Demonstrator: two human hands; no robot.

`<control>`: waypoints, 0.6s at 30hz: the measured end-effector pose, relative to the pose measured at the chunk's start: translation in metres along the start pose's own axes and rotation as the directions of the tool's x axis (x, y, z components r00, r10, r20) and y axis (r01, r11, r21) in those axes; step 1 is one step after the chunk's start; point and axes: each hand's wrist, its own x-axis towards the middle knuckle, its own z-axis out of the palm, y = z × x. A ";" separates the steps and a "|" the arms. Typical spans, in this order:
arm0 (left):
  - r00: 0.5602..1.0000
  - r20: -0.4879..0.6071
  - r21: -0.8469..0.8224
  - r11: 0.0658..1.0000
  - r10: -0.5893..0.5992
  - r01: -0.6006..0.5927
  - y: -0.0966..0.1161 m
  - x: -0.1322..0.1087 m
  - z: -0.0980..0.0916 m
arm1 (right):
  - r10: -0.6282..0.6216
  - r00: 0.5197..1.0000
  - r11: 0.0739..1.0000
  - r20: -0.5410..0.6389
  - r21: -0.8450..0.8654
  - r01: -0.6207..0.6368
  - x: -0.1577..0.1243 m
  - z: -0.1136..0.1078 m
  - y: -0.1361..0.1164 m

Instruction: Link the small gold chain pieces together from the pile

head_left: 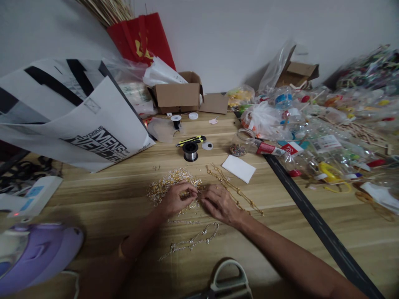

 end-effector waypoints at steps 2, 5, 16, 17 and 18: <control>1.000 -0.004 0.002 1.000 0.009 -0.009 0.000 0.000 0.000 | -0.001 1.000 1.000 0.006 -0.005 0.001 0.000 -0.001 0.000; 1.000 -0.006 0.005 1.000 0.000 0.000 0.002 0.000 0.000 | -0.010 1.000 1.000 0.008 0.001 0.010 0.001 -0.001 -0.001; 1.000 -0.004 0.005 1.000 0.002 -0.002 0.004 0.000 0.002 | -0.024 1.000 1.000 0.001 -0.002 0.024 0.001 -0.002 -0.002; 1.000 -0.007 0.004 1.000 0.003 -0.003 0.004 0.000 0.002 | -0.021 1.000 1.000 0.004 -0.002 0.021 0.001 -0.002 -0.002; 1.000 -0.010 0.002 1.000 0.006 -0.006 0.004 0.000 0.001 | -0.019 1.000 1.000 0.009 -0.004 0.019 0.001 -0.002 -0.002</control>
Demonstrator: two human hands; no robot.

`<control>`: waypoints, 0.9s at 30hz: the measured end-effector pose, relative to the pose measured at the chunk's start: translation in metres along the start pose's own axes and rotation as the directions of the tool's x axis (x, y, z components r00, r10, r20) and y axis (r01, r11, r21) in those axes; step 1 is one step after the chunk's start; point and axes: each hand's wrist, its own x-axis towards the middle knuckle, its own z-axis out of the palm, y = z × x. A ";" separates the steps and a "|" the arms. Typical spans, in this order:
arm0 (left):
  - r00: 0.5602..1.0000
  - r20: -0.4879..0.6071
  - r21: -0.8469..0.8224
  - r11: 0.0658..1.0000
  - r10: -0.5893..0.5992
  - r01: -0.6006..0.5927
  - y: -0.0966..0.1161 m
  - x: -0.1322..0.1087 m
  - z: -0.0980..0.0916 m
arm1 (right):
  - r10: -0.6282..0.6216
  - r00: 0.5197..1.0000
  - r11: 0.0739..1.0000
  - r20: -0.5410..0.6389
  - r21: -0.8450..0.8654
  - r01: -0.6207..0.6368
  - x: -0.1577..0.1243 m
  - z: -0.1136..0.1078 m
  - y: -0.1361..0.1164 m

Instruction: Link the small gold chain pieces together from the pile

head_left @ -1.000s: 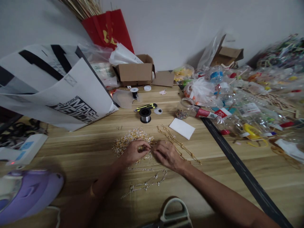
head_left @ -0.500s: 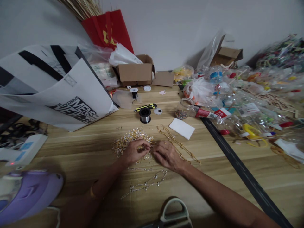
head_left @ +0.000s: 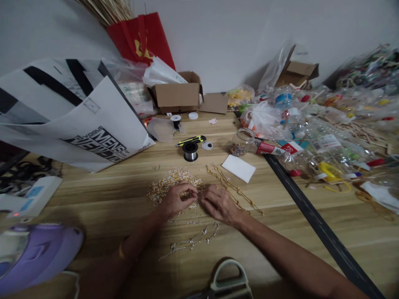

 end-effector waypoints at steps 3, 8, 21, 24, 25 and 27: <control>1.000 -0.003 -0.006 1.000 0.006 -0.006 0.000 0.000 -0.001 | 0.000 1.000 1.000 0.009 -0.004 0.000 0.000 0.000 0.000; 1.000 -0.003 -0.018 1.000 0.011 -0.012 0.000 0.000 -0.001 | 0.005 1.000 1.000 0.000 0.006 -0.005 0.001 -0.001 -0.002; 0.999 0.007 0.009 0.999 0.038 -0.038 0.001 0.000 0.000 | -0.012 0.999 1.000 0.032 -0.023 0.013 0.000 0.000 0.000; 0.998 0.005 0.007 0.998 0.057 -0.057 0.001 -0.001 0.001 | -0.011 0.999 1.000 0.032 -0.025 0.012 -0.001 0.002 0.001; 0.998 0.007 0.006 0.998 0.062 -0.062 0.000 -0.001 0.001 | -0.014 0.999 1.000 0.032 -0.024 0.014 -0.001 0.002 0.001; 0.998 0.008 0.006 0.998 0.069 -0.069 -0.001 -0.001 0.002 | -0.017 0.999 1.000 0.032 -0.024 0.018 -0.001 0.002 0.001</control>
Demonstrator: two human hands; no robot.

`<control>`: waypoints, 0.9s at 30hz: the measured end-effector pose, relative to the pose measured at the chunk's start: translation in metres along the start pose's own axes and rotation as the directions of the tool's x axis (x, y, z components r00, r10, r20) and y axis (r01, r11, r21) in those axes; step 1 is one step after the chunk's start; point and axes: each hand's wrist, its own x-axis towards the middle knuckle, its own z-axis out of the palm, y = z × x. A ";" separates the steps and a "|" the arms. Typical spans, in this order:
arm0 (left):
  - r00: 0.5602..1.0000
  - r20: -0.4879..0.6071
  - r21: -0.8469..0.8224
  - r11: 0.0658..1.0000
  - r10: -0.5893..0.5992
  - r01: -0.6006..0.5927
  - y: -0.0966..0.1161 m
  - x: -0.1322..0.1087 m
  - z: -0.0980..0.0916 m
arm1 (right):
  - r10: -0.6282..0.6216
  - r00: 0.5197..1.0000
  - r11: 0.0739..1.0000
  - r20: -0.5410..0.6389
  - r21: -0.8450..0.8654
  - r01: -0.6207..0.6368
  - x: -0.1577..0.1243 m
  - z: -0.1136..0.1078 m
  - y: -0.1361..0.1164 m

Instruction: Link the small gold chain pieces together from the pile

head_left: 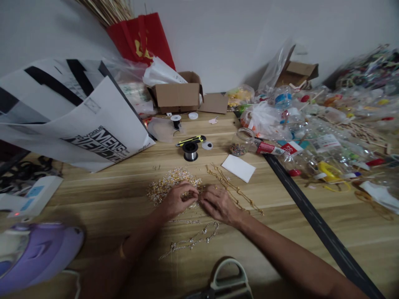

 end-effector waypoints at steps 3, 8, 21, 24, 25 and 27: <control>1.000 0.002 -0.002 1.000 0.002 -0.002 -0.001 -0.001 0.001 | 0.002 1.000 1.000 0.003 -0.002 -0.002 0.000 0.000 0.001; 1.000 -0.001 -0.001 1.000 0.003 -0.003 -0.003 -0.003 0.002 | -0.002 1.000 1.000 -0.009 0.000 0.002 0.000 0.000 0.001; 1.000 0.018 0.035 0.999 -0.012 0.011 -0.004 -0.003 0.002 | 0.018 1.000 1.000 -0.011 0.019 -0.018 0.000 0.001 0.000; 0.999 0.022 0.030 0.999 -0.026 0.026 -0.002 -0.003 0.001 | 0.026 1.000 1.000 0.007 0.015 -0.027 0.000 0.001 0.001; 0.999 0.023 0.028 0.999 -0.028 0.027 -0.002 -0.003 0.000 | 0.025 1.000 1.000 0.011 0.008 -0.025 0.000 0.001 0.001; 0.999 0.024 0.028 0.999 -0.024 0.024 -0.002 -0.003 0.000 | 0.017 1.000 1.000 0.012 -0.002 -0.017 0.000 0.001 0.000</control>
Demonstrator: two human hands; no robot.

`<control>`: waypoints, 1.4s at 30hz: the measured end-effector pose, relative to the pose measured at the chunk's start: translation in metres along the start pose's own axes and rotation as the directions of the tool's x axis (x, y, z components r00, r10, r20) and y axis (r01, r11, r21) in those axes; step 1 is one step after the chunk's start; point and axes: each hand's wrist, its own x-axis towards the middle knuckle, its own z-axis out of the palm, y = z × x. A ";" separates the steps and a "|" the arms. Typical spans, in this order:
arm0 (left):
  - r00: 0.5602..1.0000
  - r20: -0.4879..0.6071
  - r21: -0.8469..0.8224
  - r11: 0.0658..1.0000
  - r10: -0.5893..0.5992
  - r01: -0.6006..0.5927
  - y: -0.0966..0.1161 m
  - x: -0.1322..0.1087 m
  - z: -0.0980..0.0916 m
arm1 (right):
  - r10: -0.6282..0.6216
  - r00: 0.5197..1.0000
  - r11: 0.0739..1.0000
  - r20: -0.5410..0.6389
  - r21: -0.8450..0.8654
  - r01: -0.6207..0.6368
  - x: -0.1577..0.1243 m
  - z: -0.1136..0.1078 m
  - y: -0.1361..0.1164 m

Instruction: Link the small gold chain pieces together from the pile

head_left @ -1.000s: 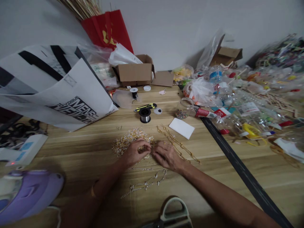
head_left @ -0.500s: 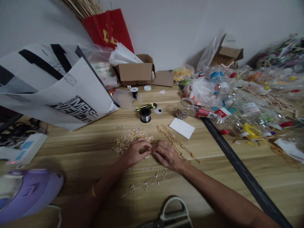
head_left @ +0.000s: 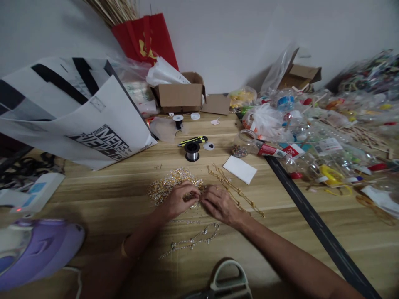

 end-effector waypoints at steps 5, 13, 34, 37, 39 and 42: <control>0.999 0.024 0.007 1.000 0.024 -0.025 0.000 0.000 0.000 | 0.004 1.000 1.000 0.003 0.016 -0.004 0.001 -0.001 -0.002; 1.000 0.007 0.007 1.000 0.004 -0.004 0.002 -0.001 0.000 | 0.032 0.999 0.998 -0.008 0.058 -0.031 0.001 -0.001 -0.002; 0.972 0.006 -0.268 0.936 -0.236 0.229 -0.013 -0.004 0.010 | 0.004 0.999 0.996 0.049 0.086 -0.008 0.003 -0.001 -0.006; 0.975 0.004 -0.277 0.936 -0.224 0.217 -0.010 -0.003 0.009 | 0.006 0.999 0.995 0.040 0.095 -0.010 0.003 0.000 -0.005; 0.977 0.015 -0.279 0.937 -0.213 0.209 -0.009 -0.003 0.008 | 0.007 1.000 0.996 0.030 0.094 -0.009 0.003 0.001 -0.005; 0.981 0.030 -0.253 0.948 -0.194 0.195 -0.007 -0.003 0.006 | 0.013 1.000 0.996 0.023 0.088 -0.015 0.002 0.002 -0.004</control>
